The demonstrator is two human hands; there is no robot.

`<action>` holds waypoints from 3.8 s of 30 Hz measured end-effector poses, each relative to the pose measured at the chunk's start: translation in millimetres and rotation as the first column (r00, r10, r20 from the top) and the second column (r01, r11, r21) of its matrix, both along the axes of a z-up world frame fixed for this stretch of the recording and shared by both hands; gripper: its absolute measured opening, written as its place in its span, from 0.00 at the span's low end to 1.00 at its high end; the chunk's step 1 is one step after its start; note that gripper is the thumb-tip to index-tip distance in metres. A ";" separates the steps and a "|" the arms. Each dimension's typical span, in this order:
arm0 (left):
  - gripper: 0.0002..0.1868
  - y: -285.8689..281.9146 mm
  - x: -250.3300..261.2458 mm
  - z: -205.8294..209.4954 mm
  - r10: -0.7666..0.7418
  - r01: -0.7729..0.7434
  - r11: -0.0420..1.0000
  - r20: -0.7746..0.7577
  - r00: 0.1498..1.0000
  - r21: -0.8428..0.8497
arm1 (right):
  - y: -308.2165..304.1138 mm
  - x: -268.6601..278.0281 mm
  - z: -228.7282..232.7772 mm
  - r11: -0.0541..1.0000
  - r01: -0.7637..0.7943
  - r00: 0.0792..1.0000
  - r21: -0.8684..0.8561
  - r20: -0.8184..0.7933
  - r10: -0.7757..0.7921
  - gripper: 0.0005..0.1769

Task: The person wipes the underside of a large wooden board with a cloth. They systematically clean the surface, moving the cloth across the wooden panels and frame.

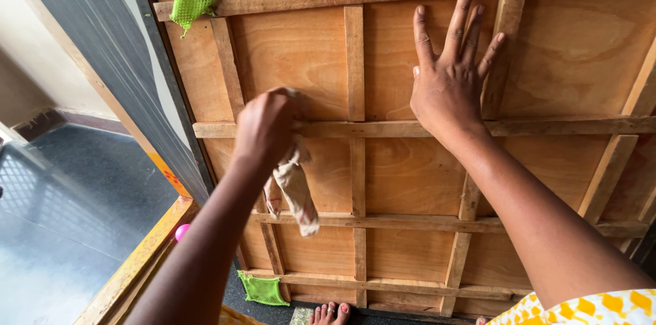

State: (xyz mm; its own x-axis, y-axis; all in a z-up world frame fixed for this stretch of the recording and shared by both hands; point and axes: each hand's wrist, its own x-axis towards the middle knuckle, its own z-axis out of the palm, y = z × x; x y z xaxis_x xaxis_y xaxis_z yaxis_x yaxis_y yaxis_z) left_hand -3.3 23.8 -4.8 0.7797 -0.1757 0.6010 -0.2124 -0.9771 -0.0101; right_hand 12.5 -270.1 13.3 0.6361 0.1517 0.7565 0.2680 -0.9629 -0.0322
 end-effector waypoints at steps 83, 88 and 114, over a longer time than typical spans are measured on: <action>0.08 -64.3 -2.9 3.5 -0.250 0.221 0.957 -0.147 0.957 -0.188 | 21.2 -30.1 22.6 0.998 -0.028 0.951 0.047 -0.307 0.041 0.60; 0.04 -44.4 -12.4 -5.6 -0.195 0.182 0.977 -0.126 0.973 -0.110 | 23.2 -47.9 35.3 0.998 -0.032 0.921 0.061 -0.386 0.053 0.52; 0.07 -51.0 -34.7 9.0 -0.711 0.191 -0.061 0.177 0.681 -0.980 | 34.9 -66.4 47.7 0.717 -0.250 0.340 0.651 -0.634 0.694 0.26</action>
